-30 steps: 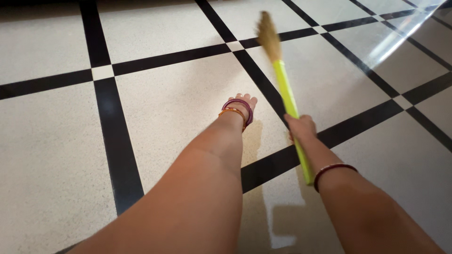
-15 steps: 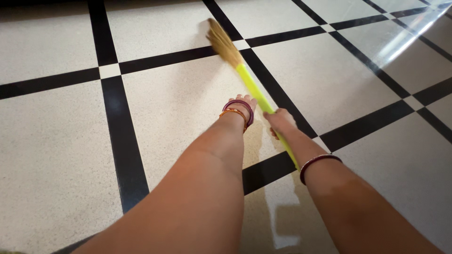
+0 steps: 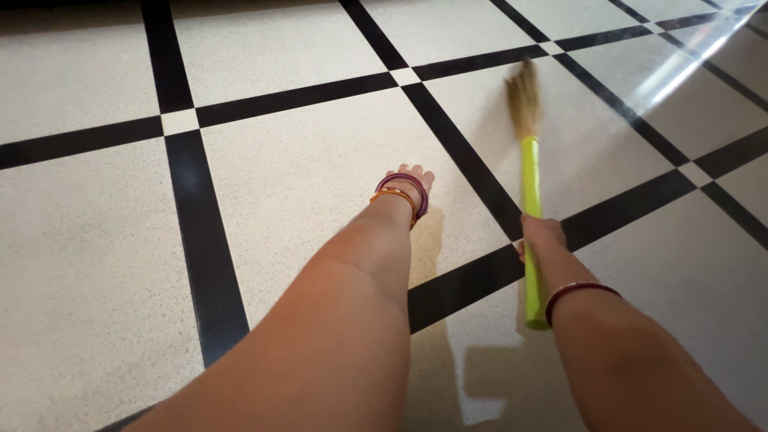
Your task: The person sweeps a tiled floor using a broom, moving it across the surface and reaching under the edge of dark wooden furniture.
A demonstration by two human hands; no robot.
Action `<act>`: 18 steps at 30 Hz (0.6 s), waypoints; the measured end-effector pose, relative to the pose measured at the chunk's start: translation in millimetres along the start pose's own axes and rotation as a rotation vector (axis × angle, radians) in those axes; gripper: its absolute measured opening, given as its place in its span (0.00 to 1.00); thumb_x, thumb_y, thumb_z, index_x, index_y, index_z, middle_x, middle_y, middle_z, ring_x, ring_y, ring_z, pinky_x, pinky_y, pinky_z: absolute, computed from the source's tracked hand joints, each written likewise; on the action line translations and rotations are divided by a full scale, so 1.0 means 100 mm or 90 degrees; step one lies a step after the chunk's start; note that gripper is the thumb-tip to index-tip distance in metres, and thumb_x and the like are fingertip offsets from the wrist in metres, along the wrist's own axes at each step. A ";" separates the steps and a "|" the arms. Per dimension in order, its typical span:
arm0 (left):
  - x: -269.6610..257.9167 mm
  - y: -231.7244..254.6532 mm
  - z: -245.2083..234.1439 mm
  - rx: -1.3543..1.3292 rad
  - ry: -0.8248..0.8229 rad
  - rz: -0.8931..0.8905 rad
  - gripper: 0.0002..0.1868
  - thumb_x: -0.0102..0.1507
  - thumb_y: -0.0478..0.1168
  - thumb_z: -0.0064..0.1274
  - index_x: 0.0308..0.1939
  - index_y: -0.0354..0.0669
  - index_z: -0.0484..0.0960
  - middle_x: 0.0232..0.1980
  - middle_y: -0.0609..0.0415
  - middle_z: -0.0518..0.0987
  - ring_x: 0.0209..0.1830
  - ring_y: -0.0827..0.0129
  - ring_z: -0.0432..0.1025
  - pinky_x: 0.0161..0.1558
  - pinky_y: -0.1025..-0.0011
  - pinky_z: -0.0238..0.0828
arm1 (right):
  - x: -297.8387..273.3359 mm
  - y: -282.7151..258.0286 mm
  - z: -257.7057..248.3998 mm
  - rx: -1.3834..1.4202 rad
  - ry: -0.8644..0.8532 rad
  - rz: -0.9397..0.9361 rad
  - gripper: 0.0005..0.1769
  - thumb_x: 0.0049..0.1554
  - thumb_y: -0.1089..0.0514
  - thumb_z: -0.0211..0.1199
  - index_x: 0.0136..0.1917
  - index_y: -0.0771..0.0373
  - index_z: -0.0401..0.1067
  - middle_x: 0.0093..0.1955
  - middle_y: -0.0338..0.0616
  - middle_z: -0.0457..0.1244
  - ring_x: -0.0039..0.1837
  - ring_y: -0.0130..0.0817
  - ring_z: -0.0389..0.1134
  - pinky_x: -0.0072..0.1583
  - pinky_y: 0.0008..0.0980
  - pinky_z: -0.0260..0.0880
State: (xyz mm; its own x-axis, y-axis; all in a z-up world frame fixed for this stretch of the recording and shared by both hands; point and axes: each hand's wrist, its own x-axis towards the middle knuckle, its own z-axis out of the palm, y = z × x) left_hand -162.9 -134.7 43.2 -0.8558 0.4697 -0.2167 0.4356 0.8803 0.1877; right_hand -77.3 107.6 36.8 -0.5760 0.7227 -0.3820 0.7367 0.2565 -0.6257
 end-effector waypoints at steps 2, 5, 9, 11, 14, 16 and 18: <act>-0.02 0.02 -0.03 0.001 -0.006 -0.006 0.30 0.59 0.39 0.61 0.65 0.48 0.71 0.71 0.47 0.67 0.75 0.52 0.59 0.69 0.51 0.61 | -0.02 0.04 -0.11 0.025 0.021 0.036 0.24 0.63 0.47 0.59 0.61 0.71 0.69 0.37 0.52 0.66 0.34 0.38 0.68 0.37 0.39 0.71; 0.01 0.02 -0.06 -0.002 -0.002 -0.013 0.29 0.60 0.41 0.60 0.65 0.49 0.71 0.72 0.47 0.67 0.75 0.52 0.59 0.69 0.50 0.61 | -0.04 0.05 -0.16 0.060 0.055 0.011 0.22 0.65 0.50 0.57 0.59 0.73 0.72 0.37 0.52 0.67 0.33 0.38 0.68 0.36 0.38 0.70; 0.11 0.00 -0.02 0.006 0.000 -0.013 0.30 0.60 0.41 0.59 0.66 0.50 0.70 0.72 0.47 0.66 0.75 0.52 0.58 0.69 0.49 0.59 | -0.04 -0.07 -0.09 0.097 0.018 -0.062 0.26 0.65 0.47 0.58 0.60 0.76 0.69 0.35 0.50 0.66 0.31 0.35 0.67 0.34 0.35 0.70; 0.16 -0.02 0.01 0.003 0.007 -0.011 0.29 0.61 0.41 0.59 0.66 0.49 0.70 0.72 0.47 0.65 0.75 0.51 0.58 0.69 0.49 0.59 | -0.12 -0.11 0.00 0.090 -0.004 -0.111 0.30 0.65 0.44 0.58 0.59 0.78 0.71 0.34 0.50 0.65 0.30 0.34 0.66 0.33 0.34 0.70; 0.19 -0.01 0.02 -0.002 0.025 -0.004 0.29 0.61 0.41 0.58 0.66 0.49 0.70 0.73 0.46 0.65 0.75 0.51 0.58 0.69 0.50 0.59 | -0.30 -0.10 0.10 0.010 -0.057 -0.186 0.33 0.65 0.40 0.58 0.60 0.77 0.71 0.32 0.50 0.64 0.29 0.35 0.65 0.32 0.34 0.66; 0.16 -0.01 0.01 0.004 0.047 -0.001 0.27 0.62 0.40 0.56 0.66 0.50 0.71 0.72 0.46 0.66 0.74 0.51 0.60 0.69 0.50 0.61 | -0.41 -0.11 0.11 -0.049 -0.098 -0.268 0.35 0.62 0.40 0.59 0.64 0.75 0.65 0.32 0.51 0.65 0.29 0.36 0.65 0.31 0.35 0.67; 0.15 0.01 -0.05 0.008 0.027 -0.010 0.30 0.60 0.39 0.58 0.67 0.50 0.69 0.72 0.47 0.65 0.74 0.52 0.59 0.69 0.51 0.60 | -0.50 -0.14 0.13 -0.127 -0.129 -0.330 0.37 0.61 0.39 0.60 0.68 0.73 0.62 0.32 0.51 0.66 0.29 0.37 0.66 0.32 0.36 0.68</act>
State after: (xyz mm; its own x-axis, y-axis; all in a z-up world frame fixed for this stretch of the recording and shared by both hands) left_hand -176.2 -127.3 44.9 -0.8735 0.4532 -0.1779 0.4258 0.8883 0.1722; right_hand -63.8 59.2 55.9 -0.9204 0.3391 -0.1947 0.3819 0.6732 -0.6332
